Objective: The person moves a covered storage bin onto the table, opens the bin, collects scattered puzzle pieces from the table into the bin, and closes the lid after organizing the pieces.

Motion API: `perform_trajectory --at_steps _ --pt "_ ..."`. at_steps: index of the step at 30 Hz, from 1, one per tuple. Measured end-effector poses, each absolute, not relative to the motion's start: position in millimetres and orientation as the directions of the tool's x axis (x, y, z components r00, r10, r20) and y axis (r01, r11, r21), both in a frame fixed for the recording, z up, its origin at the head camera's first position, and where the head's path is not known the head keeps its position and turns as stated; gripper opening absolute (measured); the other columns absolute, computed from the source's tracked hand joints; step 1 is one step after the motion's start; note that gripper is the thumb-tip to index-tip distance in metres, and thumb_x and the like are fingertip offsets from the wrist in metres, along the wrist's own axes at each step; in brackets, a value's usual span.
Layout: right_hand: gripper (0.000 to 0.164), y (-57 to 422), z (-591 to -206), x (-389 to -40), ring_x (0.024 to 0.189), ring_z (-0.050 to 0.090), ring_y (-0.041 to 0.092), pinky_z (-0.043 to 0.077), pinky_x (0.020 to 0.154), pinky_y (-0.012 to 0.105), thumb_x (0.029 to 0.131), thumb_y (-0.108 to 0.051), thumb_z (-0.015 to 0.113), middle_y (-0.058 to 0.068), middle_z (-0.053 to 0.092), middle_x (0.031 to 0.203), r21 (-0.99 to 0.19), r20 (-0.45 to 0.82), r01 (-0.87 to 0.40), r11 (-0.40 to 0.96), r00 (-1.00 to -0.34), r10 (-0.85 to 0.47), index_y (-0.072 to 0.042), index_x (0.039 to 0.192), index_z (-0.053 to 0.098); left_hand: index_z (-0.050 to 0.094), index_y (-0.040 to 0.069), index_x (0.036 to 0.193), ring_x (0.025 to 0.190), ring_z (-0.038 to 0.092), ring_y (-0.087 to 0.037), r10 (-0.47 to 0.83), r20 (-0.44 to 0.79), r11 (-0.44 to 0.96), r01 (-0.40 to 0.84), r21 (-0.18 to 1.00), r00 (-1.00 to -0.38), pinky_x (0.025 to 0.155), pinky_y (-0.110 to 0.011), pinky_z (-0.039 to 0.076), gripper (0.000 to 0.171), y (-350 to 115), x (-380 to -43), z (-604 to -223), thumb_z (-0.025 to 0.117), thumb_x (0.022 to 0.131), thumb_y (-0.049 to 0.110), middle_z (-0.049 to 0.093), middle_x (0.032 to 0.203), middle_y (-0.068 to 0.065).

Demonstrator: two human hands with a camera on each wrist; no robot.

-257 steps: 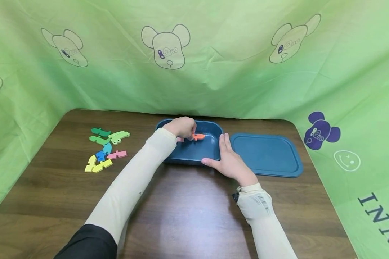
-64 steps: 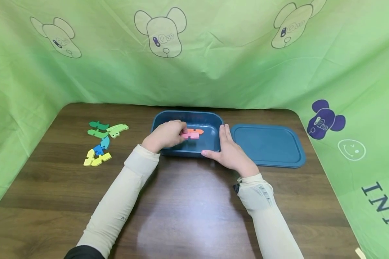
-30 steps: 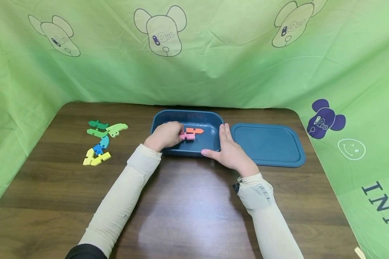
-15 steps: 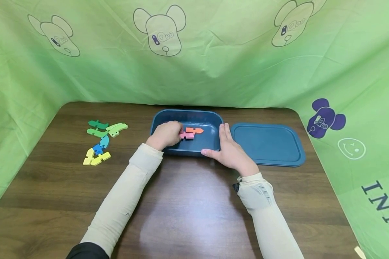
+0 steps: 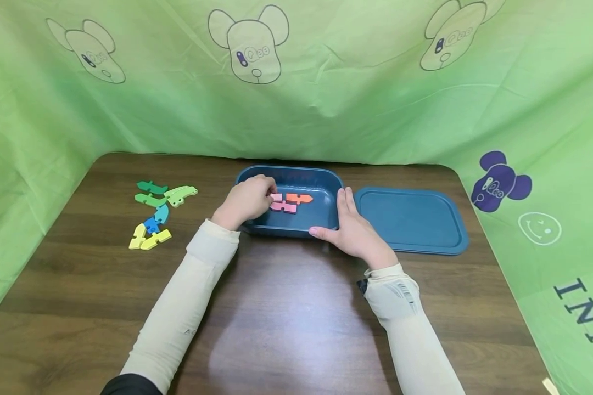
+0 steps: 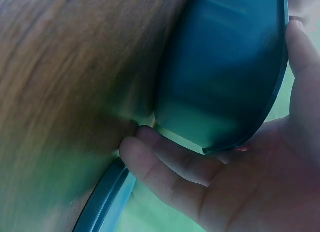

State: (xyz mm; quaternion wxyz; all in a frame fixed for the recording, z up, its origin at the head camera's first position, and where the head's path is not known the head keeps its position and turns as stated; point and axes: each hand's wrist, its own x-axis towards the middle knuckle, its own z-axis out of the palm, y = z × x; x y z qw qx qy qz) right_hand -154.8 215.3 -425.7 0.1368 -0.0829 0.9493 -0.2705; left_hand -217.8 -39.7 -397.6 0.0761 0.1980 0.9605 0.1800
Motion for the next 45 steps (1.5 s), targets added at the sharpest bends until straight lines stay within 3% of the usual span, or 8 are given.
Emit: perform_trajectory --at_steps 10,26,42,45 --pt "0.12 215 -425 -155 0.149 0.012 0.044 0.023 0.115 0.056 0.09 -0.067 0.062 0.018 -0.017 0.165 -0.533 -0.215 -0.09 0.841 -0.947 -0.237 -0.003 0.158 -0.013 0.067 0.005 0.117 0.089 0.059 -0.026 0.349 -0.027 0.843 0.301 0.446 -0.937 0.081 -0.044 0.051 0.02 -81 -209 -381 0.058 0.101 0.012 0.064 0.107 -0.011" --pt "0.12 216 -427 -154 0.15 0.006 0.042 0.02 0.116 0.057 0.089 -0.068 0.062 0.015 -0.02 0.164 -0.534 -0.225 -0.075 0.842 -0.948 -0.227 -0.004 0.158 -0.015 0.068 -0.001 0.107 0.093 0.061 -0.03 0.299 -0.061 0.868 0.245 0.432 -0.952 0.085 -0.047 0.049 0.015 -164 -200 -408 0.059 0.097 0.005 0.068 0.101 -0.014" --pt "0.119 215 -425 -156 0.151 0.003 0.041 0.019 0.116 0.056 0.091 -0.064 0.063 0.017 -0.021 0.164 -0.522 -0.215 -0.098 0.848 -0.946 -0.241 -0.002 0.157 -0.014 0.064 -0.004 0.116 0.099 0.06 -0.039 0.135 -0.196 0.922 0.05 0.383 -0.971 0.081 -0.058 0.048 0.025 -269 -173 -411 0.054 0.097 0.008 0.066 0.113 -0.023" --pt "0.119 215 -424 -157 0.151 0.001 0.04 0.019 0.116 0.056 0.091 -0.064 0.063 0.017 -0.021 0.164 -0.521 -0.214 -0.102 0.847 -0.945 -0.246 -0.002 0.157 -0.015 0.064 -0.004 0.112 0.096 0.06 -0.039 0.117 -0.216 0.928 0.029 0.372 -0.969 0.078 -0.057 0.048 0.022 -287 -166 -413 0.056 0.096 0.008 0.066 0.109 -0.022"
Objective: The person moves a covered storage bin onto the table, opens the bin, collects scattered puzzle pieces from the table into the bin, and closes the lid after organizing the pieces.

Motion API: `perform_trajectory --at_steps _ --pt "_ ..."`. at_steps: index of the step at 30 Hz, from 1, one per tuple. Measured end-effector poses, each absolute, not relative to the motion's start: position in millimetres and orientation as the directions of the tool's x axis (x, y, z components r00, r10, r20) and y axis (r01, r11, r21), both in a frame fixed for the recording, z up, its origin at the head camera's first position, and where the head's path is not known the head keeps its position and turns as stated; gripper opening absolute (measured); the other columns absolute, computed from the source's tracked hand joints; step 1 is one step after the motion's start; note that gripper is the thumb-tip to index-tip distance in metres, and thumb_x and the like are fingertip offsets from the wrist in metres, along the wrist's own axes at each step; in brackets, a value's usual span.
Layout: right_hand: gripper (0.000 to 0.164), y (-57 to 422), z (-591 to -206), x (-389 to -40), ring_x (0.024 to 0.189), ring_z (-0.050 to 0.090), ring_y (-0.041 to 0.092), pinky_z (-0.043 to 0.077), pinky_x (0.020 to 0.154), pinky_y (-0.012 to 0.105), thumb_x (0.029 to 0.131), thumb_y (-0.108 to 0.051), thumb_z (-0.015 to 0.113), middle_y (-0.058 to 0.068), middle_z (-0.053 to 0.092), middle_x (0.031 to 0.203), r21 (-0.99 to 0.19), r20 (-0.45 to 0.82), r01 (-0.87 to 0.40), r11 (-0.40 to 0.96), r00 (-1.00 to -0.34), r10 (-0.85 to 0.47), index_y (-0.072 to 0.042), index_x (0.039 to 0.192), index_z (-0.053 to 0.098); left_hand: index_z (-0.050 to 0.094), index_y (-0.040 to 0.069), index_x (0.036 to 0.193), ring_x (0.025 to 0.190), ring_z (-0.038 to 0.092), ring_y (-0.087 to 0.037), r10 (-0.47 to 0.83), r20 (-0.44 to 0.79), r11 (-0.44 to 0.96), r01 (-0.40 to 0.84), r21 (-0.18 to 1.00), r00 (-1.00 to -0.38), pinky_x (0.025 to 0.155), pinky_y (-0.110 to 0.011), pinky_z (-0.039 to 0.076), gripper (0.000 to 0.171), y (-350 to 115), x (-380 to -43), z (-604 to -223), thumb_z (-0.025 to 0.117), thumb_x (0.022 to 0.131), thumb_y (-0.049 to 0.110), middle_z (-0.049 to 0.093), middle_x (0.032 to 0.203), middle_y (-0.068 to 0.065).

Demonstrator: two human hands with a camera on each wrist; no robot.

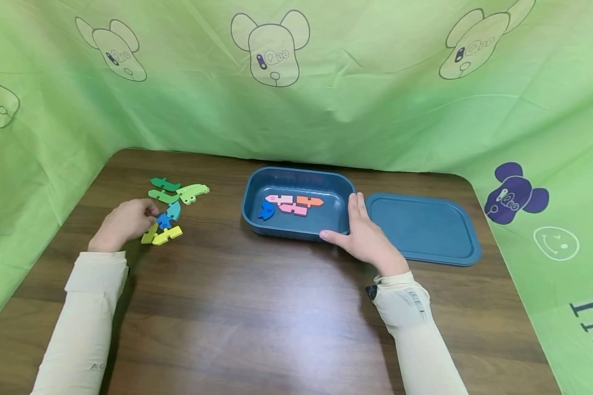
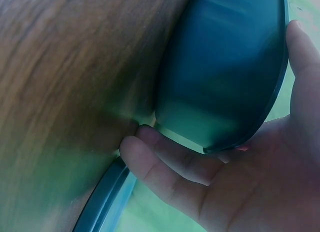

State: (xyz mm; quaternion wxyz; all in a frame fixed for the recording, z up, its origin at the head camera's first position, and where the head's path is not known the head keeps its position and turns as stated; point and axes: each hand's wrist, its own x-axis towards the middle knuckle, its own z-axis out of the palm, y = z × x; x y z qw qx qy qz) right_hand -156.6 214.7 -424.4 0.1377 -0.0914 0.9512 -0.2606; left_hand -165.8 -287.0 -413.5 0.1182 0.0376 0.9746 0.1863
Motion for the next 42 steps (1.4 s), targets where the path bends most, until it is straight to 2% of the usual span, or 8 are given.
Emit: perform_trajectory --at_steps 4,8,12,20,27,30,35,42 --pt "0.12 214 -423 -157 0.151 0.002 0.041 0.02 0.116 0.057 0.09 -0.067 0.062 0.016 -0.021 0.164 -0.523 -0.213 -0.104 0.846 -0.945 -0.247 -0.002 0.157 -0.014 0.063 0.0 0.1 0.084 0.057 -0.033 0.11 -0.256 0.932 0.011 0.361 -0.96 0.071 -0.049 0.046 0.013 -302 -158 -417 0.059 0.096 0.012 0.064 0.094 -0.015" --pt "0.12 214 -422 -157 0.15 0.005 0.043 0.021 0.115 0.057 0.09 -0.067 0.062 0.018 -0.02 0.164 -0.523 -0.21 -0.105 0.846 -0.946 -0.247 -0.001 0.158 -0.013 0.061 0.002 0.096 0.078 0.054 -0.03 0.109 -0.305 0.931 -0.01 0.364 -0.946 0.068 -0.046 0.044 0.019 -306 -154 -418 0.064 0.097 0.02 0.061 0.089 -0.011" --pt "0.118 213 -423 -156 0.15 0.006 0.044 0.02 0.115 0.058 0.091 -0.063 0.063 0.019 -0.018 0.164 -0.524 -0.214 -0.1 0.846 -0.946 -0.244 -0.001 0.157 -0.013 0.06 0.001 0.098 0.08 0.055 -0.032 0.102 -0.316 0.931 -0.022 0.365 -0.943 0.07 -0.047 0.045 0.024 -307 -154 -420 0.068 0.096 0.023 0.062 0.091 -0.014" --pt "0.118 213 -423 -155 0.149 0.008 0.044 0.022 0.114 0.059 0.091 -0.063 0.063 0.019 -0.017 0.165 -0.528 -0.216 -0.092 0.844 -0.947 -0.238 -0.002 0.158 -0.013 0.06 -0.006 0.109 0.091 0.06 -0.039 0.104 -0.3 0.926 -0.018 0.377 -0.948 0.077 -0.056 0.046 0.023 -316 -152 -424 0.067 0.094 0.011 0.065 0.101 -0.021" --pt "0.118 214 -422 -155 0.15 0.006 0.043 0.021 0.115 0.058 0.091 -0.063 0.063 0.018 -0.018 0.165 -0.529 -0.219 -0.089 0.844 -0.947 -0.236 -0.003 0.158 -0.013 0.053 -0.011 0.123 0.101 0.059 -0.047 0.137 -0.303 0.931 0.017 0.365 -0.943 0.083 -0.061 0.046 0.042 -325 -146 -424 0.066 0.096 0.019 0.063 0.11 -0.03" --pt "0.118 214 -424 -155 0.15 0.007 0.043 0.022 0.115 0.058 0.091 -0.064 0.063 0.018 -0.018 0.165 -0.53 -0.22 -0.086 0.843 -0.947 -0.235 -0.003 0.158 -0.013 0.053 -0.011 0.12 0.098 0.057 -0.046 0.128 -0.323 0.937 0.007 0.349 -0.938 0.083 -0.061 0.045 0.043 -327 -144 -424 0.069 0.093 0.018 0.062 0.107 -0.028" --pt "0.119 214 -423 -155 0.15 0.008 0.044 0.022 0.115 0.057 0.091 -0.064 0.063 0.018 -0.017 0.165 -0.533 -0.215 -0.09 0.842 -0.947 -0.237 -0.003 0.158 -0.012 0.055 -0.01 0.111 0.087 0.056 -0.039 0.103 -0.319 0.943 -0.009 0.333 -0.942 0.078 -0.057 0.046 0.032 -325 -143 -424 0.067 0.093 0.014 0.062 0.097 -0.022" --pt "0.119 214 -423 -154 0.15 0.008 0.044 0.022 0.115 0.057 0.09 -0.065 0.063 0.019 -0.016 0.165 -0.53 -0.213 -0.091 0.843 -0.948 -0.237 -0.001 0.158 -0.011 0.058 -0.012 0.105 0.084 0.055 -0.038 0.092 -0.316 0.946 -0.017 0.325 -0.944 0.075 -0.054 0.047 0.029 -326 -143 -424 0.067 0.092 0.012 0.062 0.097 -0.024"
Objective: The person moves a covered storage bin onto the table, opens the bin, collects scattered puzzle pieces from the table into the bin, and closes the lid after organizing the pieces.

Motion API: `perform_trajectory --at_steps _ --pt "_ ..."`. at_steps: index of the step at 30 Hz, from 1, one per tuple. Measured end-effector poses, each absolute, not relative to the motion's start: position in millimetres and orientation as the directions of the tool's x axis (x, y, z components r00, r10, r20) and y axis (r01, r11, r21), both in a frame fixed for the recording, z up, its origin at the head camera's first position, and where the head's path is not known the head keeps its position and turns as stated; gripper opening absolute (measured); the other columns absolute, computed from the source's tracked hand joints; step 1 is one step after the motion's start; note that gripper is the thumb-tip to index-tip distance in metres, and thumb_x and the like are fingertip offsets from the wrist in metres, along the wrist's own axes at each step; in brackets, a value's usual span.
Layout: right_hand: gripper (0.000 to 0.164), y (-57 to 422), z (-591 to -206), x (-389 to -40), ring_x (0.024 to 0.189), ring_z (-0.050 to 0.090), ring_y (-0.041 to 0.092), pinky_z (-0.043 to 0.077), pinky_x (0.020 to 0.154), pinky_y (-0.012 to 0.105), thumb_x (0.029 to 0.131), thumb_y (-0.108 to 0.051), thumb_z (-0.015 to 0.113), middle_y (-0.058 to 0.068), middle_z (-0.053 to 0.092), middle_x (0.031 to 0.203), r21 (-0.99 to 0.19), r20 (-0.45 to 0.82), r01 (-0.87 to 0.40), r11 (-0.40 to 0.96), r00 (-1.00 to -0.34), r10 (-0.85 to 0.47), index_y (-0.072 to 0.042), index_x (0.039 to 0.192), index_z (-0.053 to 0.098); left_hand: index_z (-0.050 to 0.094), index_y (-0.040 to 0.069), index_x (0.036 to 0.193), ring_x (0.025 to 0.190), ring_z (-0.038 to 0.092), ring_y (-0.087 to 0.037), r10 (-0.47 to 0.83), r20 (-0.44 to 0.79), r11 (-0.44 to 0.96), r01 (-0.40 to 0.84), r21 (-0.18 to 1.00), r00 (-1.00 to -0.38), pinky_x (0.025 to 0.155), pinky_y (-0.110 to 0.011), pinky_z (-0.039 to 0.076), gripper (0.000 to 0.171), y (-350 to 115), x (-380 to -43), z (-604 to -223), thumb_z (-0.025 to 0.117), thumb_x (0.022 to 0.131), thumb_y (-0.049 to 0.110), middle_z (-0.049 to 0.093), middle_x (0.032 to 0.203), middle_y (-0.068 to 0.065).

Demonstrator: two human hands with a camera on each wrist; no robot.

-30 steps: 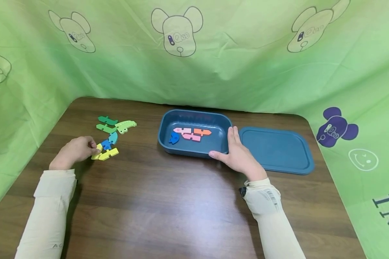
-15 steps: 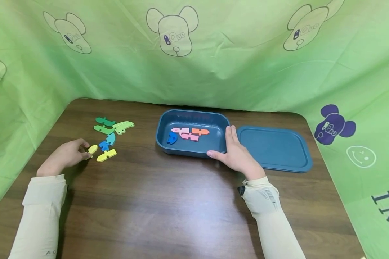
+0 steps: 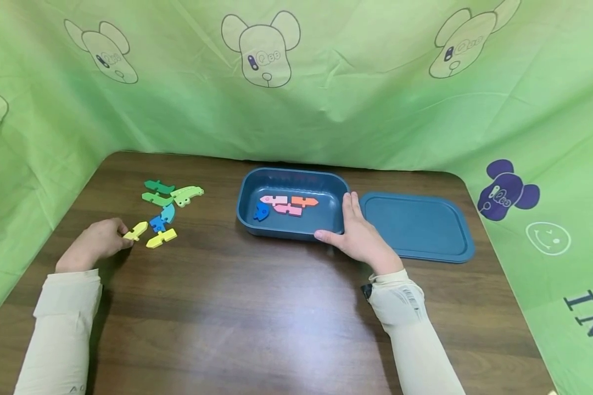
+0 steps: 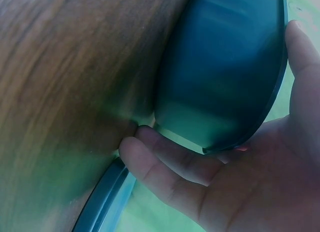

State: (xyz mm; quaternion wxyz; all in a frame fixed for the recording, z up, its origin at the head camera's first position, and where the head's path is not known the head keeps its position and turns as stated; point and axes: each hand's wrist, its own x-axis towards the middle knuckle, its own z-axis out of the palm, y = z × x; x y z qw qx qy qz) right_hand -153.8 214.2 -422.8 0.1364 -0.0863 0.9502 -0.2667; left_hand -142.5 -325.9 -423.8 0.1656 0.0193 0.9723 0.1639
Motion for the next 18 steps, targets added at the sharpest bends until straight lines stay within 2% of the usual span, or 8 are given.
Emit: perform_trajectory --at_steps 6,13,18 --pt "0.119 213.7 -421.8 -153.5 0.15 0.007 0.044 0.02 0.115 0.059 0.091 -0.065 0.062 0.019 -0.017 0.164 -0.534 -0.215 -0.093 0.84 -0.946 -0.241 -0.001 0.158 -0.011 0.059 -0.01 0.104 0.084 0.054 -0.038 0.085 -0.299 0.942 -0.021 0.334 -0.951 0.074 -0.053 0.046 0.025 -329.6 -142.3 -424.1 0.065 0.094 0.012 0.062 0.096 -0.022" --pt "0.119 214.1 -422.3 -152.9 0.15 0.006 0.043 0.021 0.115 0.059 0.09 -0.065 0.063 0.019 -0.016 0.165 -0.537 -0.214 -0.085 0.839 -0.949 -0.233 -0.002 0.158 -0.011 0.057 -0.012 0.114 0.095 0.058 -0.043 0.087 -0.213 0.921 -0.003 0.39 -0.973 0.08 -0.058 0.046 0.034 -330.7 -139.5 -417.8 0.064 0.095 0.016 0.062 0.106 -0.028" --pt "0.118 214.0 -422.3 -152.8 0.15 0.006 0.043 0.02 0.115 0.059 0.091 -0.064 0.064 0.019 -0.017 0.165 -0.537 -0.214 -0.086 0.839 -0.948 -0.234 -0.002 0.158 -0.012 0.059 -0.008 0.115 0.097 0.058 -0.042 0.102 -0.129 0.899 0.036 0.436 -0.986 0.081 -0.057 0.045 0.032 -326.6 -139.5 -414.8 0.065 0.096 0.018 0.062 0.108 -0.026"
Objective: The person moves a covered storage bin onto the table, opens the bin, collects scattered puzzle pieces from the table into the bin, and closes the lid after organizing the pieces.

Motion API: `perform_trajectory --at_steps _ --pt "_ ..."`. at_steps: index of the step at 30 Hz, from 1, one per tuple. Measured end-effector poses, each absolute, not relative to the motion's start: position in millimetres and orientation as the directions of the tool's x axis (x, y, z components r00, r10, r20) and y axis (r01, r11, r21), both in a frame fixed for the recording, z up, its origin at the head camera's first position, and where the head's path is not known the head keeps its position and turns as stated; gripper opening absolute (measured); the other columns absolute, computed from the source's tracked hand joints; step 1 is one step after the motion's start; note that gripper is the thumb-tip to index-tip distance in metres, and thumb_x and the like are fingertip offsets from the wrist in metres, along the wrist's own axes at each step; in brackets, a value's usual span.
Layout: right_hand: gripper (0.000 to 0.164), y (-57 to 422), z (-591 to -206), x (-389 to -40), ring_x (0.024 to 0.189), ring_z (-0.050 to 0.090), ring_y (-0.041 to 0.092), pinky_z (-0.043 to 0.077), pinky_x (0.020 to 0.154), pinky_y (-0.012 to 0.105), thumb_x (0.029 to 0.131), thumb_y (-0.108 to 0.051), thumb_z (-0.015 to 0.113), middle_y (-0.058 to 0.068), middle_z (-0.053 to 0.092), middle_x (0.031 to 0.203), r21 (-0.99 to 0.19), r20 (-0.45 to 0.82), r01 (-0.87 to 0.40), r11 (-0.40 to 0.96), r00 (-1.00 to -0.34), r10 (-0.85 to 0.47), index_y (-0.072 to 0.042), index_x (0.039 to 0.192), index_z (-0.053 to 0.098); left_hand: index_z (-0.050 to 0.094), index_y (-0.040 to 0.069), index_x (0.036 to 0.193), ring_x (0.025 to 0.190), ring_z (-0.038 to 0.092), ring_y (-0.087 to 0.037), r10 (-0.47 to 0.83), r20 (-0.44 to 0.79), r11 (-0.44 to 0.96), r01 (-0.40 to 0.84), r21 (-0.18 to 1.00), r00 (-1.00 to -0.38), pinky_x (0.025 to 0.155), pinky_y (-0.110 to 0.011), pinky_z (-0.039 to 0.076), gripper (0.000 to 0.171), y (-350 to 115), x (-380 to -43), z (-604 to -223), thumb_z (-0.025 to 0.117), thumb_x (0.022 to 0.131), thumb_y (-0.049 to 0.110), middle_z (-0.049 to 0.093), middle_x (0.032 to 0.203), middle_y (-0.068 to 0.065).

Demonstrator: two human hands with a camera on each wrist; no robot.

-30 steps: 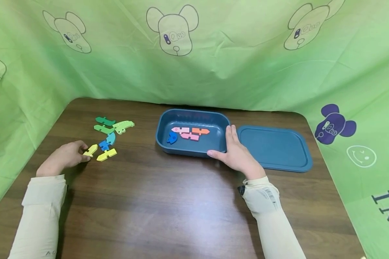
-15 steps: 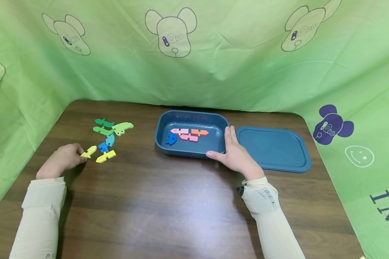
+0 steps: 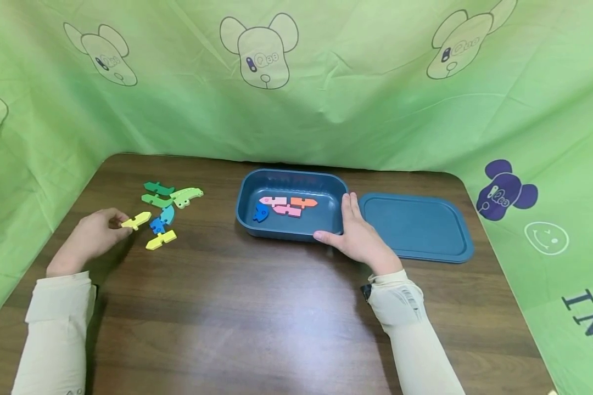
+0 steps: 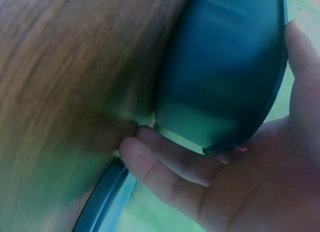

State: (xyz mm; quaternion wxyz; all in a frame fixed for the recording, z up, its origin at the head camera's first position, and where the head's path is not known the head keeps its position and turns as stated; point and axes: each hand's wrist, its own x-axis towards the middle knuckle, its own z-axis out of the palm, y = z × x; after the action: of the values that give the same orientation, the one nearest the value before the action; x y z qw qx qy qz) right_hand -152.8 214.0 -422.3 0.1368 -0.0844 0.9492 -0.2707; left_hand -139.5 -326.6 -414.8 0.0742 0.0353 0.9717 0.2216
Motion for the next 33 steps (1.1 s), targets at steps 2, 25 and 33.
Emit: perform_trajectory --at_steps 2,25,33 --pt "0.118 214 -422 -153 0.15 0.006 0.044 0.02 0.115 0.059 0.091 -0.063 0.063 0.019 -0.018 0.164 -0.537 -0.216 -0.089 0.839 -0.947 -0.238 -0.002 0.158 -0.013 0.06 -0.006 0.114 0.097 0.057 -0.041 0.114 -0.09 0.892 0.062 0.448 -0.989 0.079 -0.055 0.044 0.031 -324 -140 -414 0.066 0.097 0.019 0.062 0.107 -0.025" --pt "0.119 216 -425 -152 0.15 0.005 0.042 0.02 0.116 0.057 0.091 -0.064 0.063 0.017 -0.019 0.164 -0.541 -0.223 -0.08 0.837 -0.946 -0.234 -0.003 0.158 -0.014 0.063 0.006 0.117 0.095 0.064 -0.028 0.223 -0.076 0.826 0.147 0.545 -0.972 0.081 -0.043 0.047 0.023 -246 -164 -383 0.065 0.099 0.02 0.061 0.12 -0.015" --pt "0.119 215 -422 -153 0.15 0.006 0.042 0.021 0.115 0.057 0.091 -0.065 0.063 0.017 -0.018 0.165 -0.543 -0.223 -0.079 0.836 -0.946 -0.234 -0.004 0.158 -0.014 0.065 0.002 0.117 0.088 0.058 -0.027 0.304 0.002 0.81 0.26 0.526 -0.953 0.077 -0.042 0.046 0.023 -220 -173 -380 0.064 0.097 0.014 0.063 0.12 -0.012"
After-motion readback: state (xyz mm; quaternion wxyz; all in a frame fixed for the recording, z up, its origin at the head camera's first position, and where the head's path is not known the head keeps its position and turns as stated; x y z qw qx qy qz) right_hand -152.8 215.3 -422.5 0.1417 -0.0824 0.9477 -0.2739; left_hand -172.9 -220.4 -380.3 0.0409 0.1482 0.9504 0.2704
